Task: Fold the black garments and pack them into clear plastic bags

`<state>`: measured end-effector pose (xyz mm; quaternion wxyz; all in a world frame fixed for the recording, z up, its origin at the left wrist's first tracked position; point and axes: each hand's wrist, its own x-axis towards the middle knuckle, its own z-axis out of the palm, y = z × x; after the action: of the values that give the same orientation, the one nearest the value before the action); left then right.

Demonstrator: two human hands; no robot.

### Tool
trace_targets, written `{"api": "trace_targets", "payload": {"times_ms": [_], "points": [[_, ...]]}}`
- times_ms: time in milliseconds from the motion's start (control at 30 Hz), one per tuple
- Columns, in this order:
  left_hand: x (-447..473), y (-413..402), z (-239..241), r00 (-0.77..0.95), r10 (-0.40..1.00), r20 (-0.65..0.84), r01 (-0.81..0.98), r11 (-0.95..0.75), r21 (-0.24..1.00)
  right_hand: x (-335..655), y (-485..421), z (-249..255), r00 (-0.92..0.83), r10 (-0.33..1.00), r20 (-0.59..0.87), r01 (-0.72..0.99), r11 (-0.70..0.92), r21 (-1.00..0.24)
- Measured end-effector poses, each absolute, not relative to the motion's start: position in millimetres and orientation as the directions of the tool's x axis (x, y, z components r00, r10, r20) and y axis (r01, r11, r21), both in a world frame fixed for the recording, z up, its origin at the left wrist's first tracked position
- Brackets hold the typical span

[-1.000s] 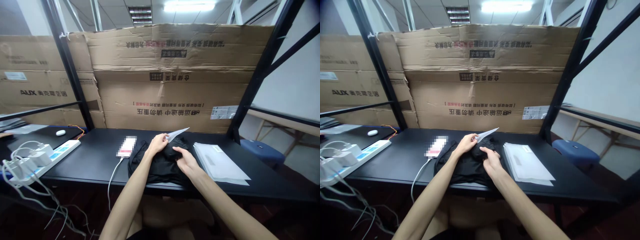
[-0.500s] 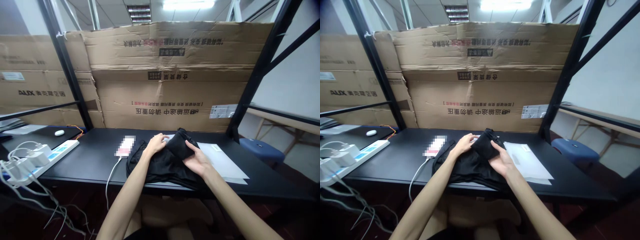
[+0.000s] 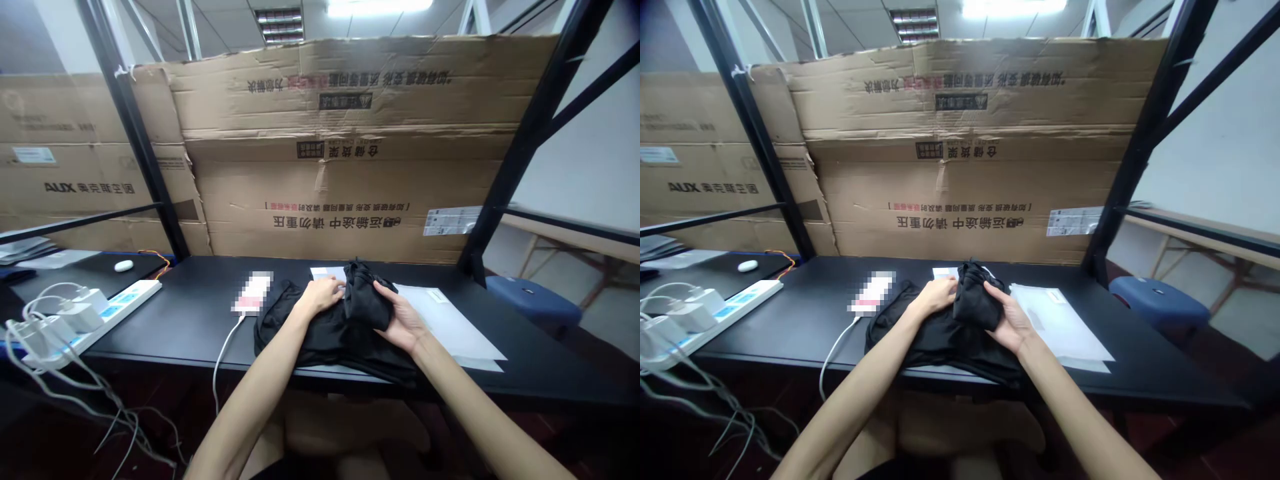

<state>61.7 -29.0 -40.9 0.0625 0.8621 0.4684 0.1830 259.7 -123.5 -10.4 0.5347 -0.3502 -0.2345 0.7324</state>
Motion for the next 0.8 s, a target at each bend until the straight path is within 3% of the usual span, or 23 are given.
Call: {"api": "trace_targets", "payload": {"times_ms": [267,467,800], "points": [[59.7,-36.7,-21.9,0.392,0.836,0.384,0.81,-0.512,0.286,259.4,-112.2,-9.5,-0.249,0.942,-0.226,-0.532,-0.328,-0.781],[63.7,-37.6,-20.2,0.417,0.822,0.388,0.779,-0.543,0.314,262.9,-99.6,-14.4,-0.198,0.921,-0.335,-0.37,-0.387,-0.845],[59.5,-21.9,-26.7,0.379,0.796,0.471,0.686,-0.584,0.434,263.5,-92.2,-17.8,-0.103,0.935,-0.34,-0.315,-0.355,-0.88]]}}
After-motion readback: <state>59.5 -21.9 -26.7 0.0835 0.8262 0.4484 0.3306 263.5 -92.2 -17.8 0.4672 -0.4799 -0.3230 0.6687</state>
